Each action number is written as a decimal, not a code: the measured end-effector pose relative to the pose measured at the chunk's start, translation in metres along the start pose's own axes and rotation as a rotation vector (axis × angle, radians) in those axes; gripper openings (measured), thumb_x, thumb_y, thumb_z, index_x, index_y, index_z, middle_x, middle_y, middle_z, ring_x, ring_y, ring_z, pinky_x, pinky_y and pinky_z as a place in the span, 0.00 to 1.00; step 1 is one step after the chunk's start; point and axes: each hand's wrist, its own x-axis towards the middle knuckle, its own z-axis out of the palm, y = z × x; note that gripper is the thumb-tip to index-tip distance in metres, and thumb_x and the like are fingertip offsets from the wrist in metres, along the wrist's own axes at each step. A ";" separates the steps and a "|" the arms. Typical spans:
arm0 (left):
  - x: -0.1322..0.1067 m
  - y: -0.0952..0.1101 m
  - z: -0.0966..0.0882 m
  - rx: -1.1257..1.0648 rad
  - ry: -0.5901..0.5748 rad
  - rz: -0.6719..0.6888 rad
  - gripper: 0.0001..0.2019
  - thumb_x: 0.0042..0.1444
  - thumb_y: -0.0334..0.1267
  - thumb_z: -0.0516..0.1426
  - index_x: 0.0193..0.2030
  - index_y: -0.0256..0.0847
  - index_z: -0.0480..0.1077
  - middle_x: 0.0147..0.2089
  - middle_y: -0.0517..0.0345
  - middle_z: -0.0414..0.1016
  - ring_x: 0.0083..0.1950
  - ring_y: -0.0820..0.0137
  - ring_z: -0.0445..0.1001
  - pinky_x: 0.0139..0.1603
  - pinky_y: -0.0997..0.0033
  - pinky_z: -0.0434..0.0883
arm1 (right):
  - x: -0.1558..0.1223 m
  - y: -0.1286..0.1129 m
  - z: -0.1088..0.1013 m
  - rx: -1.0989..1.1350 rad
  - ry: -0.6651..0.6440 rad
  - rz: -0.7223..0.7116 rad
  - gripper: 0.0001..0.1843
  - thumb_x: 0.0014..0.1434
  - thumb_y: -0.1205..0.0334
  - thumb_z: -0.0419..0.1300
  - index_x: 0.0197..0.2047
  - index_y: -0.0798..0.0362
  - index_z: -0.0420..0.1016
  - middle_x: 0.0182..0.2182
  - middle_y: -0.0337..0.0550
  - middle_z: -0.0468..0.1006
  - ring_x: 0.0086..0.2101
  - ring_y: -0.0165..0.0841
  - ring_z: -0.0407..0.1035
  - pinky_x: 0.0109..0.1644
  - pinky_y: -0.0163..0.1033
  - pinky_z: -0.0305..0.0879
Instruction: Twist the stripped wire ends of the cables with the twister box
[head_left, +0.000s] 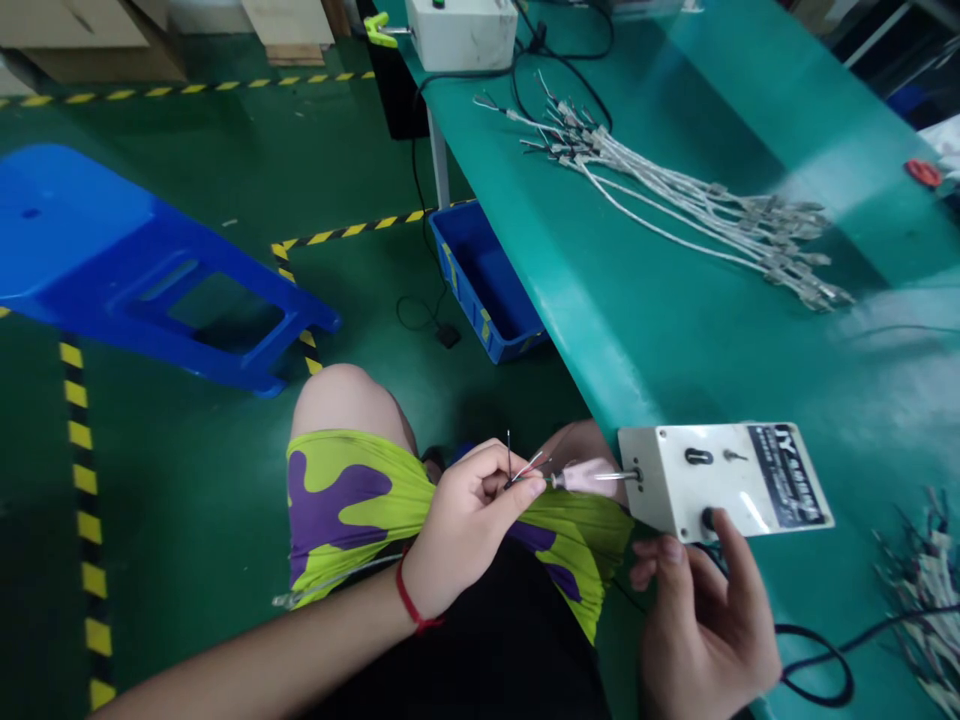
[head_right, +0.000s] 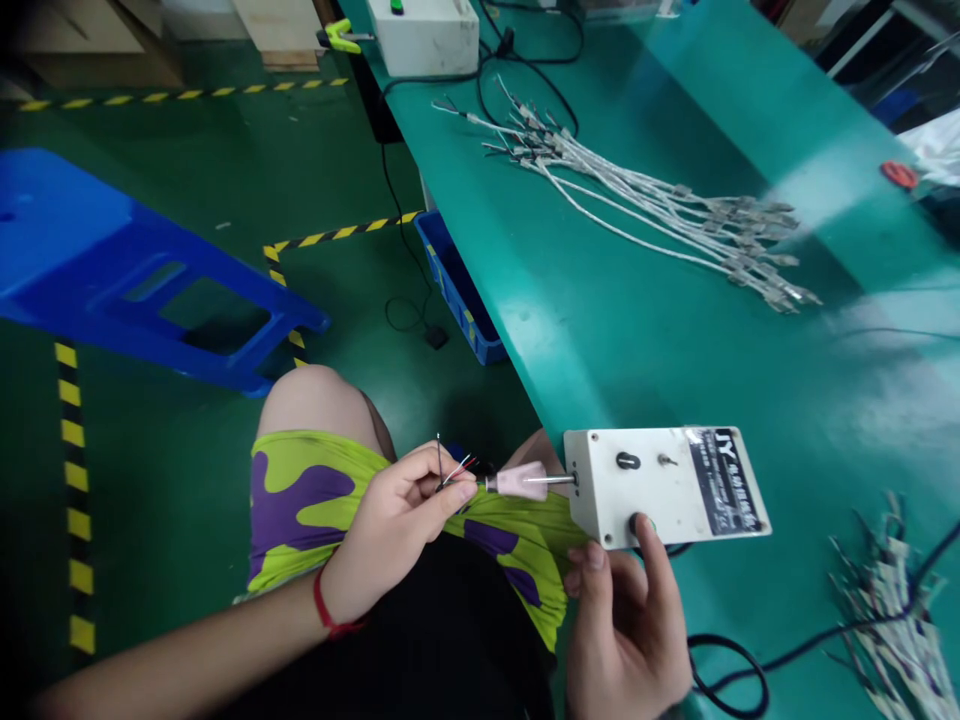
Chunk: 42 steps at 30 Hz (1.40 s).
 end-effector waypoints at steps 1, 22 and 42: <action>-0.001 0.001 0.000 -0.010 0.001 0.001 0.10 0.66 0.43 0.65 0.36 0.40 0.75 0.33 0.63 0.65 0.26 0.77 0.59 0.24 0.74 0.56 | 0.000 0.002 0.000 0.009 -0.007 -0.014 0.31 0.60 0.60 0.73 0.65 0.54 0.76 0.30 0.41 0.82 0.25 0.33 0.74 0.32 0.42 0.71; -0.021 0.006 -0.009 -0.044 -0.019 0.029 0.07 0.66 0.40 0.65 0.39 0.39 0.76 0.39 0.61 0.69 0.26 0.81 0.60 0.23 0.76 0.57 | 0.009 0.032 0.001 -0.128 -0.001 -0.199 0.43 0.60 0.55 0.73 0.74 0.55 0.65 0.31 0.47 0.81 0.23 0.39 0.76 0.32 0.47 0.76; -0.027 0.006 -0.006 -0.047 -0.166 0.040 0.07 0.63 0.38 0.66 0.38 0.38 0.77 0.37 0.57 0.74 0.37 0.71 0.72 0.36 0.73 0.68 | -0.043 0.015 0.019 0.607 -0.666 0.523 0.03 0.65 0.62 0.68 0.43 0.48 0.81 0.22 0.33 0.73 0.20 0.25 0.65 0.23 0.31 0.61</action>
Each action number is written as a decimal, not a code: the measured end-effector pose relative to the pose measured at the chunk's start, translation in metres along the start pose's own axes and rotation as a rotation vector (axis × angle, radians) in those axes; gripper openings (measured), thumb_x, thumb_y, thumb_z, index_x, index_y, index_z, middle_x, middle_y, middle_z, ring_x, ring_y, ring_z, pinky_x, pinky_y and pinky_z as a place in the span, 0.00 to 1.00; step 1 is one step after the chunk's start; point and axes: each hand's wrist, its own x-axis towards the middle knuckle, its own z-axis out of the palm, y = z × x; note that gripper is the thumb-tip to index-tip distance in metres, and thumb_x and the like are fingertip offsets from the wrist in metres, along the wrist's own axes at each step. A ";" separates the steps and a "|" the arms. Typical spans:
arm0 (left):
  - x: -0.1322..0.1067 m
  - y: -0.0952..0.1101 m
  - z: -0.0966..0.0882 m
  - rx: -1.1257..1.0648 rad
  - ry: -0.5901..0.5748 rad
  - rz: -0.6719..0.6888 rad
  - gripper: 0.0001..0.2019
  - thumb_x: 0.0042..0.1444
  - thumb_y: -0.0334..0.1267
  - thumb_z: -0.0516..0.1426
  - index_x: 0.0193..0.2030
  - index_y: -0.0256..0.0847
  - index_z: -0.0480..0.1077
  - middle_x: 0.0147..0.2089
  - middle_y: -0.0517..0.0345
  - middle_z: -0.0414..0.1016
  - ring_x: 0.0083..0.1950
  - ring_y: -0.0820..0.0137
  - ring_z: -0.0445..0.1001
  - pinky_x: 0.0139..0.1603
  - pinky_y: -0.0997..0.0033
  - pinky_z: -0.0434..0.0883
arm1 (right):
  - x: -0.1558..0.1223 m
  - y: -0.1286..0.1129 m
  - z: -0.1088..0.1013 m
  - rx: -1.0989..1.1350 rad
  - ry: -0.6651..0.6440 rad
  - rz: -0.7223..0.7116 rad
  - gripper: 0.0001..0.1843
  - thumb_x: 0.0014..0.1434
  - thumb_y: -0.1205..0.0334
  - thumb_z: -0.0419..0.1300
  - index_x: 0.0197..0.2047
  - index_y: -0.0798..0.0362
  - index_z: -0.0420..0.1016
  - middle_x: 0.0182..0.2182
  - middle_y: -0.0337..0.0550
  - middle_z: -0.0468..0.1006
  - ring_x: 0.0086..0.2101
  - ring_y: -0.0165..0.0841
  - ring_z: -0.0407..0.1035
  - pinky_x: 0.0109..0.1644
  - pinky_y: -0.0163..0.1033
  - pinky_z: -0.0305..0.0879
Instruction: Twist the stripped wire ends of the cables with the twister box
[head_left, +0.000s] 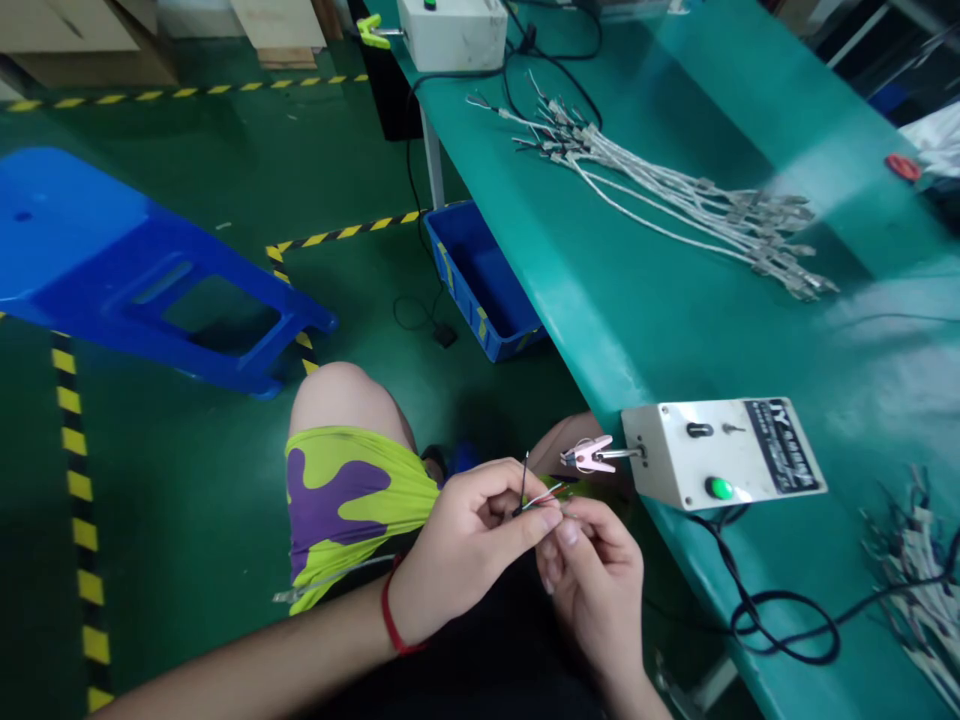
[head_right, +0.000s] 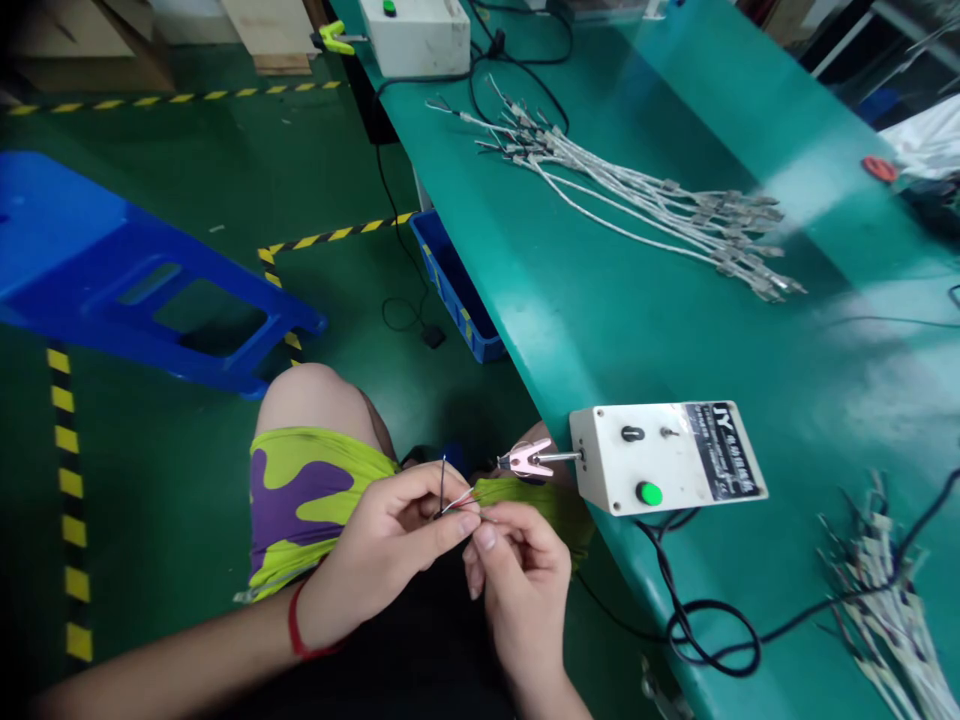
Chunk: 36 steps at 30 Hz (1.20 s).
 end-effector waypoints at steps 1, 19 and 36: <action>0.001 -0.001 0.000 -0.013 -0.013 -0.021 0.07 0.63 0.39 0.66 0.38 0.38 0.77 0.36 0.57 0.75 0.36 0.71 0.73 0.36 0.72 0.68 | 0.001 0.001 0.000 0.014 0.011 0.001 0.03 0.65 0.61 0.69 0.43 0.48 0.82 0.23 0.34 0.74 0.20 0.24 0.65 0.24 0.31 0.62; 0.003 0.009 -0.005 0.110 -0.225 -0.082 0.14 0.66 0.44 0.63 0.38 0.33 0.81 0.29 0.58 0.71 0.30 0.73 0.60 0.29 0.71 0.56 | 0.011 -0.012 0.005 -0.024 0.202 0.089 0.09 0.59 0.59 0.73 0.39 0.51 0.79 0.25 0.33 0.69 0.24 0.24 0.63 0.27 0.28 0.63; 0.009 0.000 -0.004 0.093 0.039 -0.068 0.10 0.65 0.42 0.65 0.38 0.36 0.79 0.28 0.61 0.71 0.29 0.74 0.64 0.30 0.74 0.62 | 0.011 -0.001 0.001 -0.156 0.101 -0.007 0.07 0.64 0.60 0.70 0.35 0.52 0.80 0.22 0.34 0.70 0.25 0.26 0.62 0.31 0.34 0.60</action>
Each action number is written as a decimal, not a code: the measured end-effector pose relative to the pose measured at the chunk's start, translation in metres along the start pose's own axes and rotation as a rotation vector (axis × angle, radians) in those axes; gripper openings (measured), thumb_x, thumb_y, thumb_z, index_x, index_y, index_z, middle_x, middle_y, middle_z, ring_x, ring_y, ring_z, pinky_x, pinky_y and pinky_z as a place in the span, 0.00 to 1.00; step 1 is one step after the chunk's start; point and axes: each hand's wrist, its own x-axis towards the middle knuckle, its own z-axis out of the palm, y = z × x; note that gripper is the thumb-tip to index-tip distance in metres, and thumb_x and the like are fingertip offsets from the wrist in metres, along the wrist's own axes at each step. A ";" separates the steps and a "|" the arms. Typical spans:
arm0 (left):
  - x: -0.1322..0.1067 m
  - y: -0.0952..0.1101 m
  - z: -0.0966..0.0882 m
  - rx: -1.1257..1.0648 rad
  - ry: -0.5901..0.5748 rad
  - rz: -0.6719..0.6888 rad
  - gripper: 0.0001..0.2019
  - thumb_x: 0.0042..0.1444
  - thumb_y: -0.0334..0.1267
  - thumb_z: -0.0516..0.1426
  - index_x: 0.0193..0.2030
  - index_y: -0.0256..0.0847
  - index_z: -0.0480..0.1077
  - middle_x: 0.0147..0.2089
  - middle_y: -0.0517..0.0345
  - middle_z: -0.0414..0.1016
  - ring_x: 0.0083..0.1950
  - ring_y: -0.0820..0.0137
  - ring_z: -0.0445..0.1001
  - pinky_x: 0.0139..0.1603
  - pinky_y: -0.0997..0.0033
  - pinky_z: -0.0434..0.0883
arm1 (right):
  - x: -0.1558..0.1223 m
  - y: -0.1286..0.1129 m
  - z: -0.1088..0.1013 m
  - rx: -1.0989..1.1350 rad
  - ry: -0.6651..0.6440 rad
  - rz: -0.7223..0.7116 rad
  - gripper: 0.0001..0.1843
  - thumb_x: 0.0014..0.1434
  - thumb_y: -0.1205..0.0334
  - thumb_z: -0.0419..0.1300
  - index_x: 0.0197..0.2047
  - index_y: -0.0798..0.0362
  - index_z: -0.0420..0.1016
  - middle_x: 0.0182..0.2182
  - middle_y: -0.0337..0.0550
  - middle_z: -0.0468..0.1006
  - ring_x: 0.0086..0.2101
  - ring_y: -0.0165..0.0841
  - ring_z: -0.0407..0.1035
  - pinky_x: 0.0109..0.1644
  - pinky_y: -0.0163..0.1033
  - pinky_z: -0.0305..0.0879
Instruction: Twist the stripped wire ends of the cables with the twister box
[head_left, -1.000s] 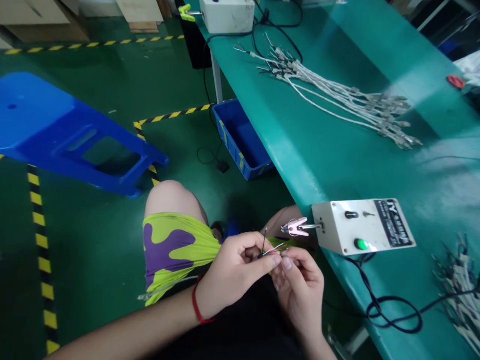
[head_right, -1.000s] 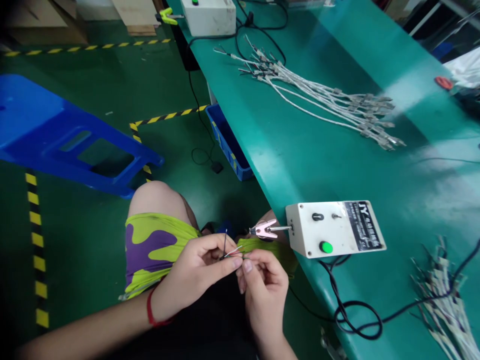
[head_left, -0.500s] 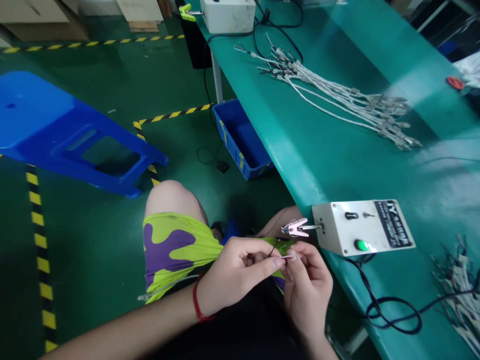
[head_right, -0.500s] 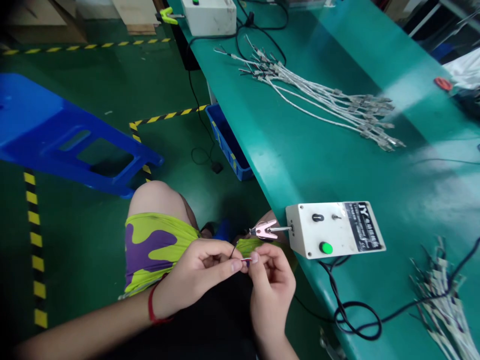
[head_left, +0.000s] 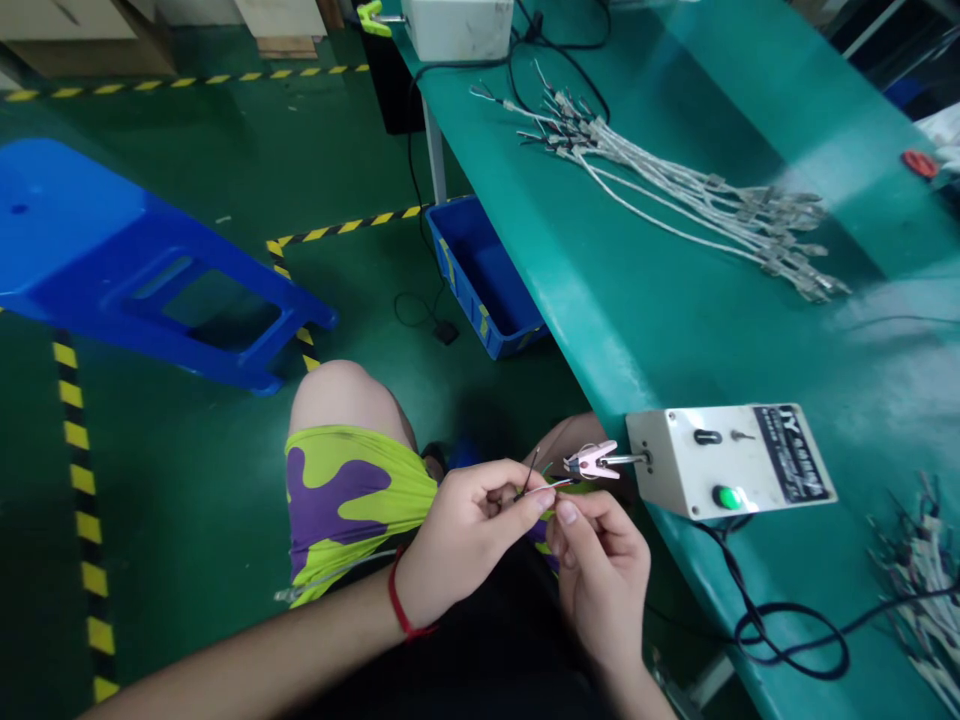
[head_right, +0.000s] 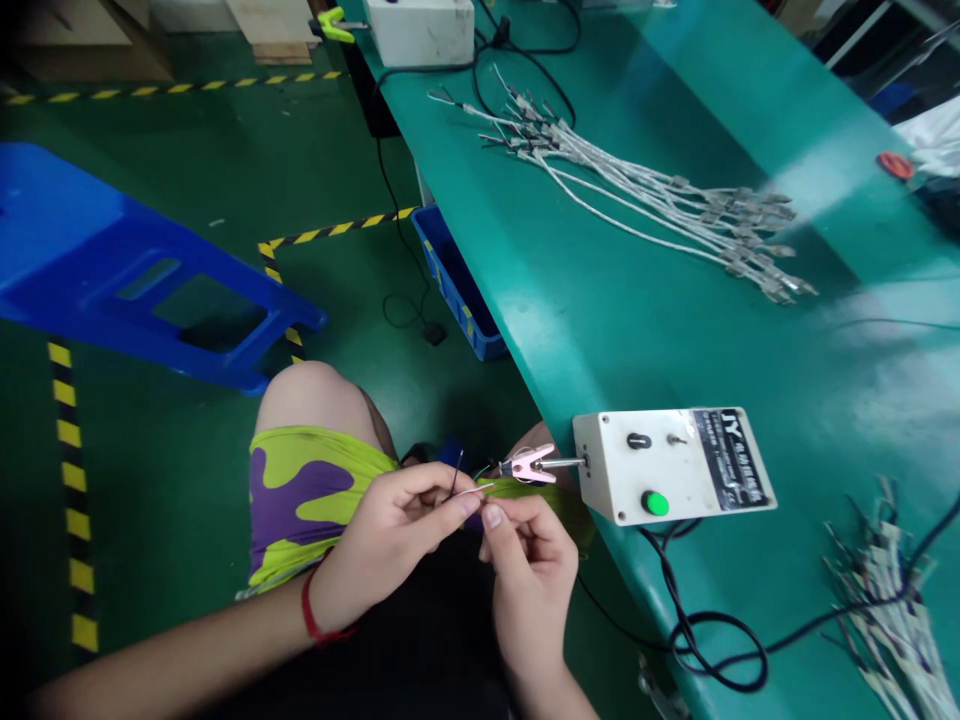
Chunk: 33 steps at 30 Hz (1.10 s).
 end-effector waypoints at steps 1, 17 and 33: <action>0.001 -0.002 0.000 0.010 0.008 0.002 0.09 0.65 0.42 0.65 0.39 0.37 0.79 0.29 0.61 0.73 0.30 0.74 0.66 0.31 0.74 0.63 | 0.002 -0.001 0.001 0.016 -0.005 0.027 0.06 0.64 0.59 0.70 0.37 0.52 0.80 0.22 0.34 0.69 0.25 0.26 0.61 0.31 0.33 0.59; 0.021 -0.006 0.001 -0.070 0.126 -0.038 0.12 0.63 0.46 0.66 0.41 0.37 0.80 0.26 0.64 0.65 0.25 0.77 0.57 0.22 0.77 0.54 | 0.029 -0.021 0.010 0.278 0.113 0.086 0.12 0.68 0.51 0.64 0.50 0.49 0.78 0.25 0.34 0.68 0.24 0.27 0.56 0.28 0.33 0.55; 0.028 -0.002 0.009 -0.194 0.087 -0.038 0.08 0.62 0.40 0.66 0.40 0.36 0.78 0.46 0.47 0.85 0.23 0.79 0.64 0.21 0.76 0.61 | 0.038 -0.009 0.003 0.308 0.128 0.096 0.17 0.67 0.47 0.65 0.52 0.48 0.80 0.21 0.30 0.56 0.22 0.27 0.44 0.26 0.34 0.49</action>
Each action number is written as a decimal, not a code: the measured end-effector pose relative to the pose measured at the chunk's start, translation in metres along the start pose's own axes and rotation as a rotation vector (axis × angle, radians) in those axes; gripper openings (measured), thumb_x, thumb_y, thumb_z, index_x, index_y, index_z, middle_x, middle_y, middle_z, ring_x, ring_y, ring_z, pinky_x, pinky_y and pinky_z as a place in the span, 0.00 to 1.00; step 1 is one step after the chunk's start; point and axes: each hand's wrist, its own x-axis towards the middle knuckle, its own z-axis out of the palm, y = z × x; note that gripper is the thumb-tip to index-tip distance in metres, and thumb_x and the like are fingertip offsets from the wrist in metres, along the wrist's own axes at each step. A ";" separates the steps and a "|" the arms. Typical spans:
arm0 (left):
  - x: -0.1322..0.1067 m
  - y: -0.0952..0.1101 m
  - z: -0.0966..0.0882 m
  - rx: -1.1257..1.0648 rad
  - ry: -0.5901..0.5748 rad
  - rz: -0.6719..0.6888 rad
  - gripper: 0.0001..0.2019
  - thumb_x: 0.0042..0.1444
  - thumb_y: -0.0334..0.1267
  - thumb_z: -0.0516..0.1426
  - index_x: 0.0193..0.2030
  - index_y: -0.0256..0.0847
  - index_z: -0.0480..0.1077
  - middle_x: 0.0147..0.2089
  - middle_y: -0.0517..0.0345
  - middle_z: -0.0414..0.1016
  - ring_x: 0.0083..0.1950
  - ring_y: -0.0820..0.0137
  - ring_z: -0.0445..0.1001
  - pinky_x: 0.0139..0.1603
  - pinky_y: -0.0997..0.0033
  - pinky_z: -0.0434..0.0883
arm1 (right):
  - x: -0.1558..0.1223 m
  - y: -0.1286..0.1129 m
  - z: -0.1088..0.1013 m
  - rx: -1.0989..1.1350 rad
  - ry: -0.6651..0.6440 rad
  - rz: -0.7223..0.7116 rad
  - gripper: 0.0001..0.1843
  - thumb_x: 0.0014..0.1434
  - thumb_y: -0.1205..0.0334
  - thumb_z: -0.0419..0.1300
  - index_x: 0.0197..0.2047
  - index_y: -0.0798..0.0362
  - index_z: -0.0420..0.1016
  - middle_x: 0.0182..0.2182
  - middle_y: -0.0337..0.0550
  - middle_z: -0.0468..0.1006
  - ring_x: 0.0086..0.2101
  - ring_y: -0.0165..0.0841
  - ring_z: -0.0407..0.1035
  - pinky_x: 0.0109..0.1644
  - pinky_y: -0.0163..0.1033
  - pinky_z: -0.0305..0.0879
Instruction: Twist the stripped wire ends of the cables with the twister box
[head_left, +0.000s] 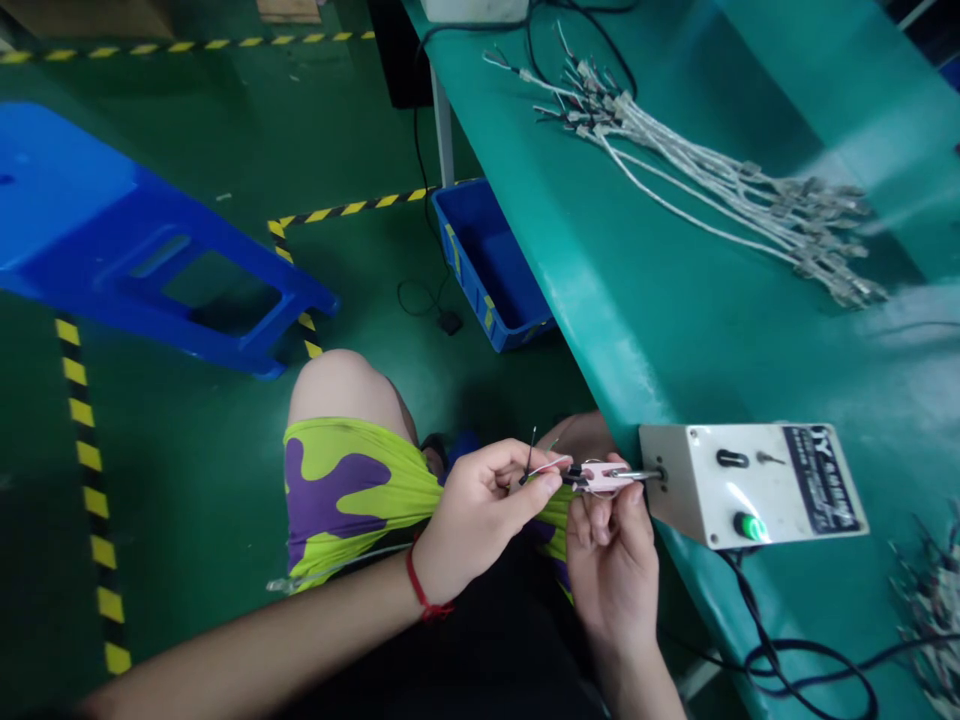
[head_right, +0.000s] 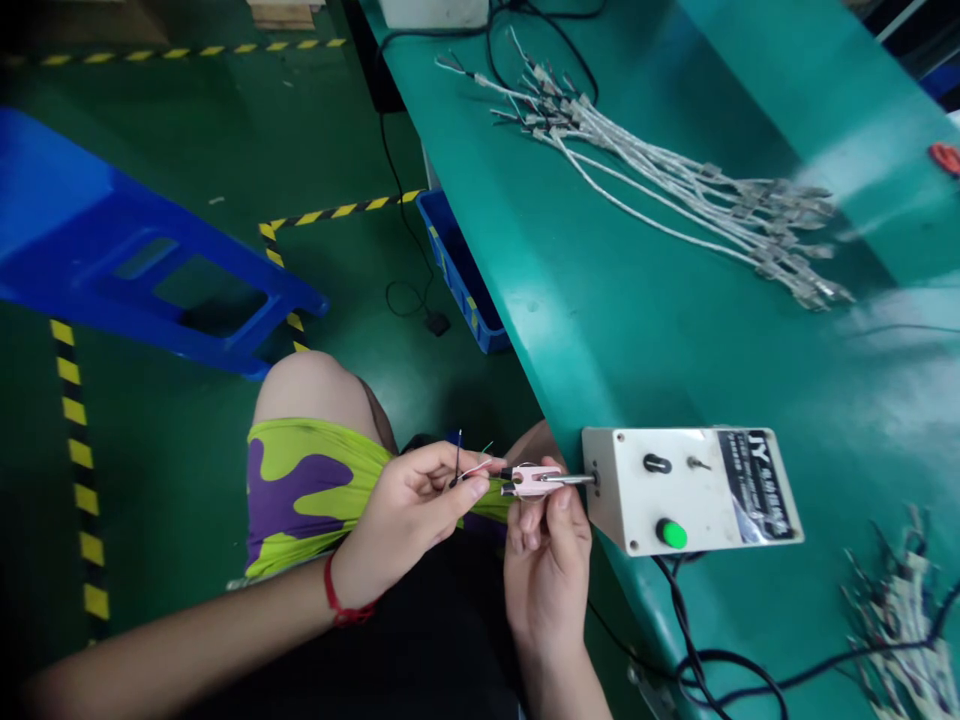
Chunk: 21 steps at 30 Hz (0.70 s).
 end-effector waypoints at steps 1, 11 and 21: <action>0.000 -0.001 0.001 -0.008 -0.003 0.011 0.08 0.62 0.39 0.66 0.39 0.36 0.78 0.48 0.47 0.85 0.24 0.79 0.65 0.21 0.76 0.62 | 0.000 0.000 0.000 0.003 0.002 0.002 0.17 0.67 0.47 0.65 0.52 0.48 0.80 0.21 0.30 0.57 0.22 0.27 0.44 0.26 0.34 0.49; 0.004 -0.011 0.002 -0.042 -0.021 0.070 0.07 0.63 0.36 0.66 0.36 0.37 0.76 0.47 0.50 0.86 0.25 0.80 0.66 0.25 0.76 0.62 | 0.000 0.002 -0.004 0.025 -0.011 0.020 0.17 0.69 0.48 0.64 0.54 0.47 0.80 0.22 0.30 0.57 0.22 0.27 0.44 0.26 0.33 0.52; 0.003 -0.012 0.002 -0.052 -0.016 0.079 0.06 0.63 0.35 0.67 0.36 0.37 0.77 0.47 0.50 0.86 0.28 0.78 0.69 0.28 0.75 0.64 | -0.001 0.002 -0.002 0.082 -0.017 0.024 0.16 0.69 0.49 0.64 0.53 0.50 0.80 0.22 0.31 0.57 0.23 0.26 0.44 0.27 0.31 0.52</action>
